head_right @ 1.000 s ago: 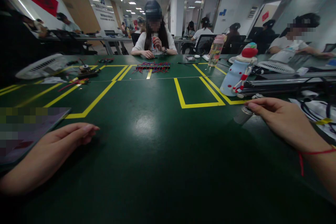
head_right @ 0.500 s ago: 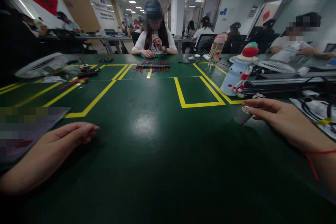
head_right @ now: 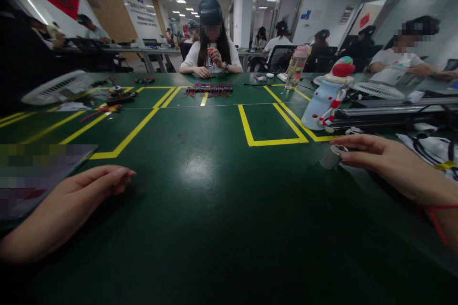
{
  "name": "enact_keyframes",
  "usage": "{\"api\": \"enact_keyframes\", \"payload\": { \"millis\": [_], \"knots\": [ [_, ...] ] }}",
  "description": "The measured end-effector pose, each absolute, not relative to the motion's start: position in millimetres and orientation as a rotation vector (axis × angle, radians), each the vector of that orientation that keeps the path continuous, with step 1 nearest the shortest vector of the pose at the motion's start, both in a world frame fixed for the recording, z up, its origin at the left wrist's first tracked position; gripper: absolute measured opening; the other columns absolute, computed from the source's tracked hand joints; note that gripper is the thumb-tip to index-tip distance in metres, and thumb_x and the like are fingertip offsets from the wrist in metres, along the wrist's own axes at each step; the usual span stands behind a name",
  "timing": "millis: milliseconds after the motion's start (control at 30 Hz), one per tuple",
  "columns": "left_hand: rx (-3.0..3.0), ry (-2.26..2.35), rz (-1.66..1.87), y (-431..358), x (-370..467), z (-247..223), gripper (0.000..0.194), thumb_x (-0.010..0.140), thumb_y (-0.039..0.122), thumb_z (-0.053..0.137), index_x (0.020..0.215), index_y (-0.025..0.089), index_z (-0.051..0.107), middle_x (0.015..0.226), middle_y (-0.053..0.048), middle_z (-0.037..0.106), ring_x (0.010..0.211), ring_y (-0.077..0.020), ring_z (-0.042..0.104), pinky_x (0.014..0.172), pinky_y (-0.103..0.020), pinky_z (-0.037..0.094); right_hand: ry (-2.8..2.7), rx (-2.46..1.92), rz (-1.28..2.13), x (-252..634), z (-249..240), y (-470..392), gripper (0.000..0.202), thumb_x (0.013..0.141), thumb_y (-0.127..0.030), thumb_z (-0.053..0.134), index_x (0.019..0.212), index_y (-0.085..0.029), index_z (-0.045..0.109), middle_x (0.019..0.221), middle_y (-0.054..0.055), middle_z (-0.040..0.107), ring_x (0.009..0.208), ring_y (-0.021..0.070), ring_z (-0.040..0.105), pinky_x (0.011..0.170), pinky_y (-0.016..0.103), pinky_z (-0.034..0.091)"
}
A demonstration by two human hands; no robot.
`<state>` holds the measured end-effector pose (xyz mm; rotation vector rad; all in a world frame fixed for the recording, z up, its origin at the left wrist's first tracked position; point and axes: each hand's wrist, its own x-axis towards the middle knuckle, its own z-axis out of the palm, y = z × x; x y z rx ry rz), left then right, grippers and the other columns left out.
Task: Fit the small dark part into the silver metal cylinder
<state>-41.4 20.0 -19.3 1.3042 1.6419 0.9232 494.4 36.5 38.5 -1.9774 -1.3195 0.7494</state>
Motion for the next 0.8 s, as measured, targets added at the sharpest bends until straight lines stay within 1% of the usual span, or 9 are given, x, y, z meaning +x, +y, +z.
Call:
{"api": "enact_keyframes", "payload": {
  "millis": [100,200,300,367,467,600,700,800],
  "knots": [
    [1.290,1.653,0.932,21,-41,-20,0.031,0.083,0.049,0.059,0.102,0.025,0.065,0.092,0.002,0.066,0.090,-0.0175,0.056,0.081,-0.027,0.040,-1.407,-2.132,0.537,498,34,38,0.049,0.066,-0.042,0.073,0.109,-0.020,0.064,0.102,0.013,0.068,0.082,0.0188,0.067,0.074,0.034,0.048],
    [1.292,1.658,0.944,22,-40,-22,0.029,0.083,0.048,0.059,0.101,0.026,0.065,0.097,0.002,0.066,0.091,-0.0174,0.056,0.081,-0.027,0.041,-1.471,-2.168,0.348,497,29,40,0.047,0.066,-0.044,0.073,0.104,-0.018,0.065,0.093,0.011,0.070,0.079,0.0173,0.066,0.075,0.034,0.047],
    [1.316,1.669,0.934,21,-40,-20,0.029,0.083,0.048,0.059,0.101,0.026,0.065,0.099,0.002,0.067,0.091,-0.0178,0.056,0.081,-0.027,0.041,-1.514,-2.079,0.154,480,23,39,0.040,0.069,-0.040,0.071,0.102,-0.017,0.066,0.092,0.011,0.069,0.077,0.0160,0.065,0.074,0.032,0.049],
    [1.359,1.689,0.897,21,-39,-17,0.031,0.083,0.049,0.058,0.102,0.026,0.065,0.100,0.002,0.067,0.091,-0.0182,0.057,0.083,-0.028,0.041,-1.574,-1.893,0.084,456,20,36,0.039,0.071,-0.036,0.071,0.104,-0.017,0.065,0.097,0.011,0.068,0.078,0.0149,0.065,0.074,0.030,0.051],
    [1.421,1.715,0.845,20,-36,-13,0.034,0.083,0.051,0.057,0.103,0.025,0.065,0.099,0.001,0.067,0.090,-0.0188,0.058,0.083,-0.029,0.040,-1.788,-1.541,0.259,404,17,31,0.039,0.074,-0.034,0.068,0.110,-0.019,0.062,0.108,0.009,0.066,0.086,0.0143,0.065,0.078,0.027,0.053],
    [1.446,1.742,0.827,19,-34,-11,0.037,0.083,0.053,0.055,0.103,0.024,0.064,0.095,0.000,0.067,0.088,-0.0189,0.059,0.081,-0.029,0.041,-2.046,-1.148,0.607,329,13,26,0.033,0.079,-0.030,0.063,0.111,-0.022,0.057,0.114,0.006,0.062,0.100,0.0146,0.062,0.086,0.029,0.053],
    [1.486,1.765,0.825,19,-34,-9,0.037,0.083,0.054,0.053,0.102,0.023,0.064,0.092,0.001,0.067,0.087,-0.0187,0.058,0.079,-0.028,0.041,-2.101,-1.027,0.736,294,4,26,0.030,0.082,-0.029,0.059,0.111,-0.022,0.055,0.113,0.005,0.060,0.098,0.0129,0.060,0.086,0.029,0.053],
    [1.577,1.791,0.765,19,-27,-4,0.039,0.085,0.055,0.050,0.102,0.023,0.064,0.091,0.000,0.067,0.085,-0.0198,0.060,0.078,-0.030,0.042,-2.110,-1.010,0.756,283,-7,26,0.030,0.082,-0.029,0.059,0.111,-0.022,0.053,0.111,0.004,0.059,0.095,0.0114,0.059,0.085,0.028,0.052]
  ]
}}
